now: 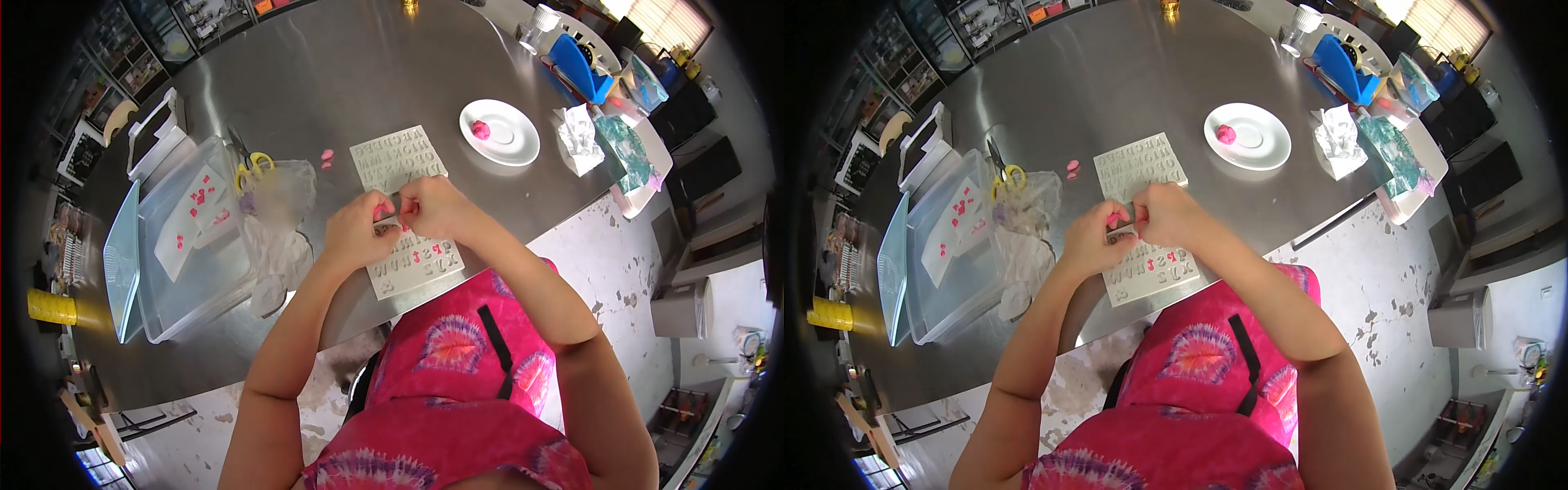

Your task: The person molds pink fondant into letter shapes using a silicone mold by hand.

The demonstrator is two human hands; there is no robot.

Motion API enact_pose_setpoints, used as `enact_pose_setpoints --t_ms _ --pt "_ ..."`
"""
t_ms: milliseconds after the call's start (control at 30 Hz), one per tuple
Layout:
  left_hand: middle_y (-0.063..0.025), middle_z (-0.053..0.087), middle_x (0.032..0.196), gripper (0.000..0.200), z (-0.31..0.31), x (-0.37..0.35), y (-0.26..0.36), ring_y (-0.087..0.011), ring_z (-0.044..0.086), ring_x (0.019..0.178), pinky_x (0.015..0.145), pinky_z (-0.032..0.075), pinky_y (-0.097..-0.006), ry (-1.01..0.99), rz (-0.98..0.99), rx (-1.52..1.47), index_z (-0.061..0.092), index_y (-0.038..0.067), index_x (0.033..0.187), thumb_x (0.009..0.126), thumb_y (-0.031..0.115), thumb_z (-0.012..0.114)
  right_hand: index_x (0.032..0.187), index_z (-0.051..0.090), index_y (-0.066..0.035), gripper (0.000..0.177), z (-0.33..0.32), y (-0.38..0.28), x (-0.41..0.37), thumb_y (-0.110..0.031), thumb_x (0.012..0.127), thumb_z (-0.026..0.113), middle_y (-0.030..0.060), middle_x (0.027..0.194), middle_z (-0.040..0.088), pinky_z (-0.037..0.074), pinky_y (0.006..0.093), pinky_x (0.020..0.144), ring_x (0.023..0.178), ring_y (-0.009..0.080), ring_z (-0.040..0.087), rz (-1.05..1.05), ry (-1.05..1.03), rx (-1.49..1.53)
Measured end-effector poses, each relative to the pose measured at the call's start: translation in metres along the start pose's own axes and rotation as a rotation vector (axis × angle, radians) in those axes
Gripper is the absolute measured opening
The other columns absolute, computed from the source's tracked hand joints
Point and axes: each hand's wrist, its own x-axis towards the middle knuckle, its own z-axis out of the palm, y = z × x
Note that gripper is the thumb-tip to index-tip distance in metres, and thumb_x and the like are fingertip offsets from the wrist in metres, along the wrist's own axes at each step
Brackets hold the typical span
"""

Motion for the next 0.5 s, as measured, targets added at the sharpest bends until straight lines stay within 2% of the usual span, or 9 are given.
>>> enact_pose_setpoints --t_ms 67,100,167,300,367,500 --pt "-0.0060 0.061 0.082 0.030 0.000 0.002 0.000 -0.0255 0.062 0.076 0.066 0.048 -0.0372 -0.013 0.001 0.034 0.057 0.010 0.088 0.065 0.024 0.071 0.069 0.061 -0.002 0.007 0.011 -0.001 -0.003 -0.006 0.067 0.066 0.0138 0.066 0.063 0.050 0.0359 0.060 0.062 0.0267 0.063 -0.030 0.157 -0.096" --pt "-0.0060 0.061 0.082 0.030 0.002 0.002 0.000 -0.0255 0.062 0.076 0.066 0.048 -0.0372 -0.014 0.001 0.028 0.057 0.010 0.088 0.065 0.024 0.071 0.069 0.061 -0.002 0.007 0.012 -0.003 -0.005 -0.006 0.067 0.066 0.0138 0.066 0.063 0.050 0.0359 0.060 0.062 0.0267 0.063 -0.026 0.154 -0.100" --pt "-0.0037 0.056 0.072 0.031 0.006 0.002 -0.001 -0.0228 0.059 0.066 0.060 0.045 -0.0349 0.072 0.058 0.003 0.056 0.012 0.086 0.063 0.022 0.074 0.069 0.061 -0.002 0.003 0.013 -0.006 -0.008 -0.004 0.066 0.062 0.0185 0.070 0.063 0.050 0.0418 0.065 0.070 0.0352 0.063 0.013 0.189 -0.067" --pt "-0.0037 0.056 0.071 0.032 0.004 0.000 0.002 -0.0226 0.058 0.065 0.060 0.045 -0.0349 0.072 0.079 0.064 0.057 0.012 0.085 0.062 0.024 0.075 0.069 0.062 -0.002 0.004 0.010 -0.004 -0.009 -0.005 0.067 0.063 0.0183 0.069 0.063 0.050 0.0408 0.065 0.070 0.0342 0.064 0.060 0.207 -0.009" --pt "-0.0039 0.057 0.073 0.033 0.002 -0.002 0.004 -0.0224 0.058 0.066 0.060 0.046 -0.0346 0.063 0.054 0.067 0.057 0.012 0.084 0.062 0.026 0.076 0.068 0.062 -0.001 0.004 0.001 -0.001 -0.007 -0.006 0.067 0.063 0.0180 0.068 0.063 0.050 0.0396 0.065 0.069 0.0330 0.064 0.119 0.176 0.183" --pt "-0.0041 0.058 0.074 0.034 0.002 -0.001 0.000 -0.0223 0.059 0.067 0.060 0.046 -0.0343 0.083 0.085 0.045 0.057 0.012 0.085 0.061 0.027 0.077 0.070 0.064 -0.001 0.007 -0.001 -0.001 -0.006 -0.008 0.067 0.065 0.0178 0.067 0.063 0.051 0.0385 0.065 0.067 0.0320 0.065 0.116 0.107 0.127"
